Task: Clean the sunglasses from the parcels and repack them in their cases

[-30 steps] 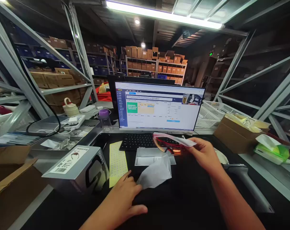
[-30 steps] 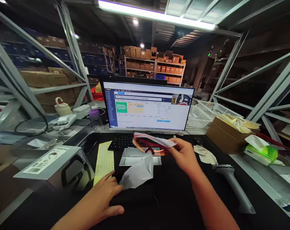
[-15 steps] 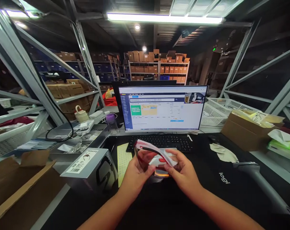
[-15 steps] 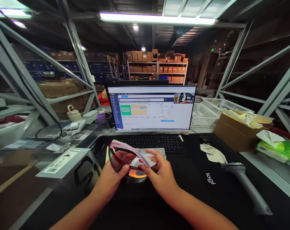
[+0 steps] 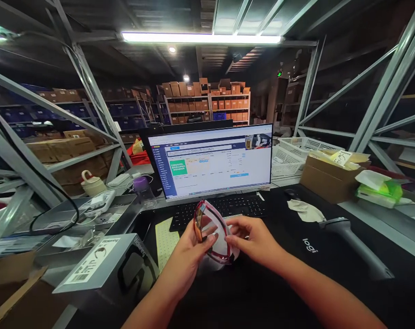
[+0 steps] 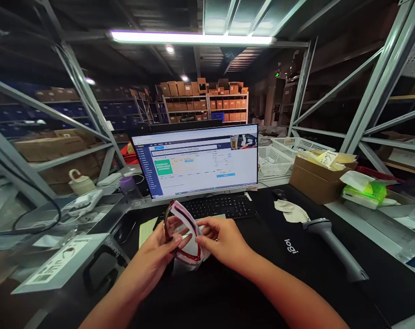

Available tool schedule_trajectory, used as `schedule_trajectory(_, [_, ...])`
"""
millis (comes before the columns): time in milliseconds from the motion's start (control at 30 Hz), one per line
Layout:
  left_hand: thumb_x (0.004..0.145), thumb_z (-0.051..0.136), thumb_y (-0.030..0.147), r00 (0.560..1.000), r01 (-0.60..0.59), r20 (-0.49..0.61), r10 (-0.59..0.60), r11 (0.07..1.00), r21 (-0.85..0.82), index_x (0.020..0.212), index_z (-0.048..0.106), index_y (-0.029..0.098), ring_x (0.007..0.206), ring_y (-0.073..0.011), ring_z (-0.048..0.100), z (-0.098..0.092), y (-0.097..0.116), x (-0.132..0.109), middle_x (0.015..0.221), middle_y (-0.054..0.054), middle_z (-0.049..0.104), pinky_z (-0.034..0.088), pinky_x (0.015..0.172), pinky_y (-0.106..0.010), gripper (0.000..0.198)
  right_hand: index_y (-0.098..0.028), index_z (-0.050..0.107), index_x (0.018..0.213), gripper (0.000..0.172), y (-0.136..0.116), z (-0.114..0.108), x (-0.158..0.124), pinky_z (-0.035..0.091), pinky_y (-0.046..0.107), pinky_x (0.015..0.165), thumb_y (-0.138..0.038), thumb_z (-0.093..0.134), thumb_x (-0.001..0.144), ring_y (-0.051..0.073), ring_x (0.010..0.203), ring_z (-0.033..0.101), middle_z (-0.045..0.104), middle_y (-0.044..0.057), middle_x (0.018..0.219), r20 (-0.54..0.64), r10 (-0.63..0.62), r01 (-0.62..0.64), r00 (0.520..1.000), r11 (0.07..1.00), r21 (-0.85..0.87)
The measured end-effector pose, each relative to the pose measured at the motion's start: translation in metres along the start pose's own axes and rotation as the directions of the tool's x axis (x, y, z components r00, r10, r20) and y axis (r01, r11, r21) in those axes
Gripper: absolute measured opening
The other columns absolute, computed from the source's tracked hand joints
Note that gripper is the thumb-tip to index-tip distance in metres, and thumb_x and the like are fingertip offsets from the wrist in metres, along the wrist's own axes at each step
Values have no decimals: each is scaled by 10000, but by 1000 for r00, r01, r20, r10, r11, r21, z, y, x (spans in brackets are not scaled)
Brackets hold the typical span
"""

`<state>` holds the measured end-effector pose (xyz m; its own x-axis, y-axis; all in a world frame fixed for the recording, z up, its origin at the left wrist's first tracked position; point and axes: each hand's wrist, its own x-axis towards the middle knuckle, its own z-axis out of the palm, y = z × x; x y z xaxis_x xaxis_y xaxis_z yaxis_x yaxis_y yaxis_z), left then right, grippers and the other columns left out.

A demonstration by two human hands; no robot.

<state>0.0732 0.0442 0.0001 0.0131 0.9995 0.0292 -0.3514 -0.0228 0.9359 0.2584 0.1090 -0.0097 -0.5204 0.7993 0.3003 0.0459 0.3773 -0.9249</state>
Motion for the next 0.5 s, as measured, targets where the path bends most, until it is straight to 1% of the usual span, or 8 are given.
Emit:
schedule_trajectory(100, [770,835,338,999,50,15,-50,999,17,1186,622,223,1284,-330,582,-6,3,-2,1354,-98,617,504,1054,-437,481,-164,746,1009,267,2,-18,4,484,245,588,-273,714,767,138,648,622,694,26,766,37,49,-49,998,999,-2])
schedule_trajectory(200, [734,842,273,996,84,-9,-83,996,39,1162,669,214,1302,-343,565,-14,10,-4,1412,-99,582,528,1037,-416,465,-159,726,1039,316,1,-49,6,451,226,549,-315,743,765,119,616,586,663,11,757,-37,67,-69,997,996,-56])
schedule_trajectory(267, [691,850,226,997,68,-27,-67,997,47,1158,688,214,1309,-353,558,-21,18,-4,1416,-101,587,557,1004,-403,495,-161,720,1011,314,-3,-72,4,457,229,548,-353,765,767,125,626,588,662,12,761,-73,46,-53,996,993,-105])
schedule_trajectory(333, [681,842,200,998,9,-63,-7,999,31,1128,707,207,1280,-348,584,-28,28,-3,1374,-105,622,587,965,-390,467,-162,715,912,261,-7,-92,1,465,237,545,-379,771,777,139,631,596,662,14,732,-45,46,-53,998,982,-183])
schedule_trajectory(400, [706,817,180,986,-85,-144,83,996,-7,1081,720,194,1217,-321,634,-34,37,-3,1290,-110,675,608,930,-368,388,-170,698,820,223,-10,-102,-2,451,241,514,-385,755,804,143,590,588,652,7,673,-45,55,-66,997,955,-289])
schedule_trajectory(433, [719,803,170,972,-142,-195,134,989,-26,1065,721,188,1183,-300,656,-37,42,-2,1239,-110,700,611,923,-354,357,-177,694,810,211,-9,-102,-3,443,245,500,-383,740,822,143,567,581,650,4,656,-92,29,-59,995,939,-338])
schedule_trajectory(467, [732,789,166,951,-206,-246,189,978,-43,1061,717,188,1155,-279,673,-39,45,-2,1192,-106,720,610,924,-343,338,-184,698,826,191,-8,-96,-4,447,252,499,-373,719,844,148,562,587,659,7,663,-155,-32,-30,987,926,-377])
schedule_trajectory(500, [745,777,169,924,-271,-294,244,961,-53,1067,711,195,1127,-261,687,-41,47,-2,1151,-98,734,608,924,-338,330,-193,708,861,163,-5,-87,-4,467,264,520,-354,690,871,160,589,610,680,17,698,-200,-123,31,972,911,-412])
